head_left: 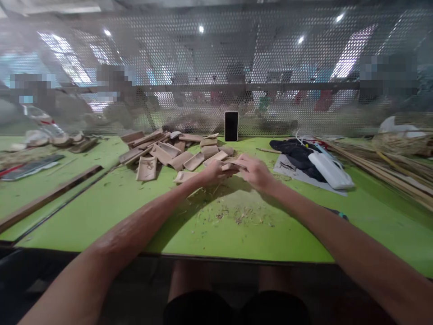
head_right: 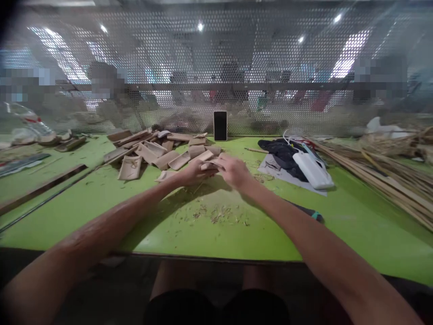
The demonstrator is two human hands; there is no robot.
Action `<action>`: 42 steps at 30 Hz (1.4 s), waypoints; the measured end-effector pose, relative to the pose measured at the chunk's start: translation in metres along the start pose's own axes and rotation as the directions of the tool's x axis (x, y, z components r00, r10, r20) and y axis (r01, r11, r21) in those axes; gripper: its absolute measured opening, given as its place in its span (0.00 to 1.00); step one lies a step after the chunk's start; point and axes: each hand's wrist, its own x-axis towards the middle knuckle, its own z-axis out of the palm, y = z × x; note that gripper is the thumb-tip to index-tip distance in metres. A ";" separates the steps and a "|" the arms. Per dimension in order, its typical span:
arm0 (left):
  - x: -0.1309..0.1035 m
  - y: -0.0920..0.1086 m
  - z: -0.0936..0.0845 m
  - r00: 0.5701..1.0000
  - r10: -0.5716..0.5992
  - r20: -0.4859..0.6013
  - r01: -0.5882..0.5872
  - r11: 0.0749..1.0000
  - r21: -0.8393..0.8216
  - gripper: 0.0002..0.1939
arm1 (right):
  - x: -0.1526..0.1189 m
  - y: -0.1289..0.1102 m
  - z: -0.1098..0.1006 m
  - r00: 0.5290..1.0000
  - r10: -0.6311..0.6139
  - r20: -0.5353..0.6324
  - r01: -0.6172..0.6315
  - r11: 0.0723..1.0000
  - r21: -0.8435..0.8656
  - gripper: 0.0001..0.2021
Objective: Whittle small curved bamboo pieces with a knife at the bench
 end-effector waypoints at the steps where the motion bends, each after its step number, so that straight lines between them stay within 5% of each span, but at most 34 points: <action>1: 0.000 0.000 0.000 1.000 0.000 0.003 0.000 1.000 -0.007 0.11 | 0.000 0.001 0.000 1.000 0.000 -0.006 0.000 1.000 0.002 0.13; 16: 0.000 -0.004 0.000 0.998 0.061 0.004 -0.061 0.998 0.023 0.11 | 0.000 0.006 -0.001 0.998 -0.058 -0.014 0.058 0.998 0.022 0.13; 20: -0.001 -0.006 0.000 1.000 -0.024 -0.003 0.024 0.999 0.034 0.11 | 0.001 0.005 -0.003 0.996 -0.084 -0.029 0.086 0.995 0.054 0.13; 36: -0.001 -0.004 -0.002 0.999 -0.050 0.015 0.049 0.999 0.018 0.10 | 0.003 0.004 -0.002 0.988 -0.155 -0.005 0.155 0.988 0.023 0.13; 42: 0.003 -0.005 -0.001 0.999 0.049 0.010 -0.049 0.999 -0.007 0.09 | 0.003 0.002 -0.004 0.987 -0.159 0.004 0.159 0.987 0.007 0.15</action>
